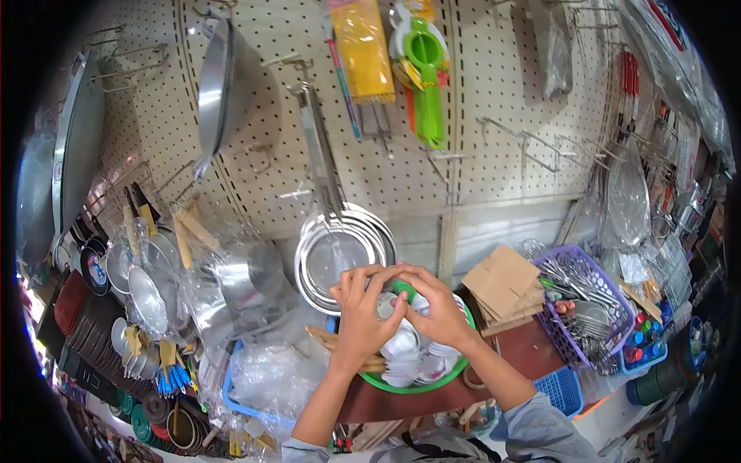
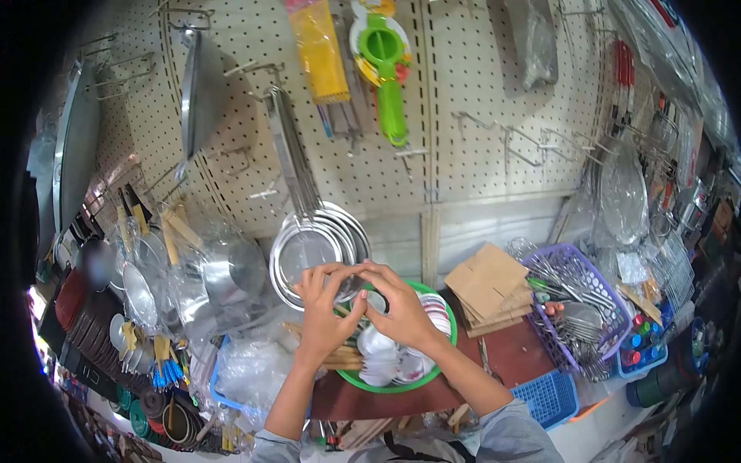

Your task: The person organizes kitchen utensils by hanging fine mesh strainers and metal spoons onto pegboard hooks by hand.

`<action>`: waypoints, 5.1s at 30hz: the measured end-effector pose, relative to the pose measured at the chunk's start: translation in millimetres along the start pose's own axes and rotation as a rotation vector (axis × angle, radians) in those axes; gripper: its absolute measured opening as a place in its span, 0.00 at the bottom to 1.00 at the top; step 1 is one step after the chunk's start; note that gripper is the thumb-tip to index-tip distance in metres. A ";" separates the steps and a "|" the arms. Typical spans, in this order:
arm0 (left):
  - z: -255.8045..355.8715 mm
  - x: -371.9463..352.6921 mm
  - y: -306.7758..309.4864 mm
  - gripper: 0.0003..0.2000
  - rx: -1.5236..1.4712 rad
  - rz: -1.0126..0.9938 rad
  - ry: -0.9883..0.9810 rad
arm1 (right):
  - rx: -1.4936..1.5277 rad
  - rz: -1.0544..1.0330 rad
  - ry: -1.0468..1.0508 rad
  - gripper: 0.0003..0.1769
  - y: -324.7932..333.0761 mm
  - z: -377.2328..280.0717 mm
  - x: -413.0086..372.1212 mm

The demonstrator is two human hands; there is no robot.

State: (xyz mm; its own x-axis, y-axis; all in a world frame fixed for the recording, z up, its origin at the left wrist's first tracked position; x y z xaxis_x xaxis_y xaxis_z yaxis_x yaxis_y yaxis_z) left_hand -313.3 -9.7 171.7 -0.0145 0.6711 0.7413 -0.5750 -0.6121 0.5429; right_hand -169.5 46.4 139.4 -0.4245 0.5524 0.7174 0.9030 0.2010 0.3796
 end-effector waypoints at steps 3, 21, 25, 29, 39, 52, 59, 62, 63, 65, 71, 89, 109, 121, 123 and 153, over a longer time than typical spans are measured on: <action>12.2 -22.7 -27.0 0.20 -0.113 -0.092 0.010 | -0.015 -0.023 -0.046 0.27 16.1 12.9 -39.6; 160.3 -110.5 -198.6 0.13 -0.660 -0.452 0.201 | -0.112 -0.152 -0.311 0.27 202.4 13.1 -233.8; 193.7 -102.0 -216.9 0.12 -0.683 -0.414 0.179 | -0.076 -0.139 -0.279 0.27 241.2 4.2 -248.6; 223.2 -92.6 -234.7 0.12 -0.685 -0.428 0.159 | 0.060 -0.049 -0.324 0.20 289.7 -7.4 -251.1; 276.6 -69.6 -293.8 0.14 -0.449 -0.444 -0.076 | -0.149 -0.012 -0.368 0.16 359.4 54.6 -282.1; 227.1 -67.8 -391.1 0.18 -0.450 -0.875 0.009 | -0.143 -0.117 -0.396 0.18 369.2 151.1 -288.5; 201.1 -83.0 -401.6 0.19 -0.421 -0.864 0.239 | -0.047 -0.014 -0.378 0.14 361.4 165.8 -290.3; 207.0 -82.6 -397.1 0.18 -0.213 -0.878 0.231 | 0.032 0.071 -0.394 0.12 366.1 167.7 -294.1; 209.3 -82.6 -394.8 0.16 -0.183 -0.840 0.233 | 0.026 0.080 -0.397 0.12 368.2 167.1 -295.8; 215.7 -82.9 -389.3 0.14 -0.124 -0.767 0.233 | 0.019 0.101 -0.402 0.12 370.5 164.7 -298.4; 245.7 -66.7 -364.0 0.09 0.009 -0.725 0.161 | -0.083 0.120 -0.312 0.12 367.2 175.6 -303.8; 303.5 -90.2 -331.7 0.08 -0.255 -0.223 -0.530 | -0.154 -0.018 -0.345 0.24 364.3 180.4 -301.1; 270.3 -101.7 -288.0 0.15 -0.312 -0.295 -0.403 | -0.357 0.039 -0.244 0.12 367.6 144.3 -275.0; 235.2 -108.8 -278.9 0.18 -0.482 -0.154 -0.064 | -0.777 0.030 -0.096 0.18 369.7 98.8 -255.8; 228.0 -110.0 -277.2 0.16 -0.556 -0.127 0.064 | -0.897 0.052 -0.125 0.21 372.3 90.2 -256.3; 199.5 -113.8 -255.4 0.43 -1.130 -0.517 0.713 | 0.508 -0.023 -0.780 0.36 290.8 52.5 -256.3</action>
State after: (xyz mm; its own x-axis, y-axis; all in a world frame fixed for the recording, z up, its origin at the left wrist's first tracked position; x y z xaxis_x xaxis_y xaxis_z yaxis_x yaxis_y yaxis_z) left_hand -1.6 -13.1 27.5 0.1877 0.9819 0.0240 -0.9680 0.1891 -0.1653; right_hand 205.4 5.8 35.3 -0.4449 0.8943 0.0479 0.8935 0.4468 -0.0449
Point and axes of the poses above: each hand's wrist, its own x-axis towards the middle knuckle, its own y-axis out of the back of the hand, z = x × y, the point moved 4 cm from there along x, towards the middle knuckle, and after that the axes turned 5 degrees about y, right-handed, at the moved point
